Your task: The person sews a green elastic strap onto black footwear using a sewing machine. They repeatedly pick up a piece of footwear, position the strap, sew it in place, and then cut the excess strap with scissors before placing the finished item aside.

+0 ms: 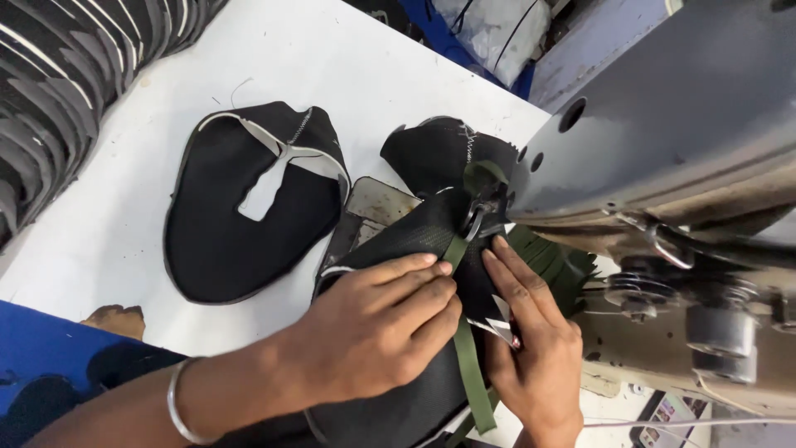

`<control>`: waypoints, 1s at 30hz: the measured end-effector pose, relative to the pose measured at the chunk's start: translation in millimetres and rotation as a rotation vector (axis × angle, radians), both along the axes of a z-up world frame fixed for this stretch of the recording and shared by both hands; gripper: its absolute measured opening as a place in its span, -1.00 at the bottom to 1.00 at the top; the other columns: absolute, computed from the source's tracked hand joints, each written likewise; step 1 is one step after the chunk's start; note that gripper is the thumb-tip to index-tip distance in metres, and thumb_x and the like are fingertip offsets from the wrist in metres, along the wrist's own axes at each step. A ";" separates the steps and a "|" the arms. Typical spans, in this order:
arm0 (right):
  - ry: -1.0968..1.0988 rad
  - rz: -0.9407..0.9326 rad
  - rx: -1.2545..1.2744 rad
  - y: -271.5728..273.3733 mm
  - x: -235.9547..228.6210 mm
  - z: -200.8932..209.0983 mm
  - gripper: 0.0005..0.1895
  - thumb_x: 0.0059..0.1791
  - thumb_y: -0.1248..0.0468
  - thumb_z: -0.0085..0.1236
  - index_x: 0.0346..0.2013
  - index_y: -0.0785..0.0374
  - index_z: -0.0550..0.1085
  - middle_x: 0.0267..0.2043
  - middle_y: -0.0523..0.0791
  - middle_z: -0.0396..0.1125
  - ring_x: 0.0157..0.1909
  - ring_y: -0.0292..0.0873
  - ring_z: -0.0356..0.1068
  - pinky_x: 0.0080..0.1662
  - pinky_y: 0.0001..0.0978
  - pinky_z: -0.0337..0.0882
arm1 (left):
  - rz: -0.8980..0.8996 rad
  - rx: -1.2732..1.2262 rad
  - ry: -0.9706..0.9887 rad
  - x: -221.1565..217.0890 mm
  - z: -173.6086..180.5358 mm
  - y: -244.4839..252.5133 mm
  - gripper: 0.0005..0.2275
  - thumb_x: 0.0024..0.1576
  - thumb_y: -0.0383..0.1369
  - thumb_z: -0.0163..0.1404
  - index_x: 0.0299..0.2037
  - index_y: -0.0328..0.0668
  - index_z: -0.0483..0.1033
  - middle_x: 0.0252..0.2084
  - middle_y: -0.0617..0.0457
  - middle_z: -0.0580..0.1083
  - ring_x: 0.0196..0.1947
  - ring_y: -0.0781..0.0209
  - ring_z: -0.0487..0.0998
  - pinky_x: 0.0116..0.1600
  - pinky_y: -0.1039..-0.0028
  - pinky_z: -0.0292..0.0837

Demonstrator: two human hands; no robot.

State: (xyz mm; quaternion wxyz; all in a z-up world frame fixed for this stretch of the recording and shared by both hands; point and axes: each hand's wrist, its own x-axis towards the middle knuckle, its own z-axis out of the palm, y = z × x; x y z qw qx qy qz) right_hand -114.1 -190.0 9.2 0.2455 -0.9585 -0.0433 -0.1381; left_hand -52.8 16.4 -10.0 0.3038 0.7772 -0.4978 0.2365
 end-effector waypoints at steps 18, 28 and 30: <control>-0.100 -0.277 0.765 24.8 -90.1 -51.3 -0.53 0.15 0.28 -0.02 0.37 0.28 0.32 -0.33 -0.06 0.45 -0.55 -0.47 0.21 -0.41 -0.68 0.27 | -0.136 -0.313 0.350 10.1 27.2 11.5 -0.84 0.22 -0.44 0.08 -0.08 -0.37 0.61 -0.08 -0.09 0.60 -0.06 0.02 0.65 0.23 0.30 0.53; -0.292 -0.471 0.988 93.3 -6.5 -34.7 -0.46 0.07 0.33 0.03 0.32 0.44 0.21 0.11 -0.06 0.33 0.02 -0.30 0.36 0.07 -0.53 0.39 | -0.147 -0.142 0.046 -5.1 -6.2 23.4 -0.85 0.17 -0.47 0.04 -0.17 -0.42 0.60 -0.01 -0.15 0.56 0.09 -0.01 0.62 0.32 0.22 0.49; -0.313 -0.481 0.954 93.8 -3.9 -38.0 -0.45 0.07 0.35 0.12 0.33 0.43 0.21 0.12 -0.04 0.31 0.00 -0.25 0.34 0.03 -0.48 0.41 | -0.151 -0.123 0.018 -2.1 -9.3 26.4 -0.86 0.16 -0.47 0.03 -0.20 -0.40 0.59 0.01 -0.16 0.54 0.11 -0.02 0.61 0.34 0.21 0.48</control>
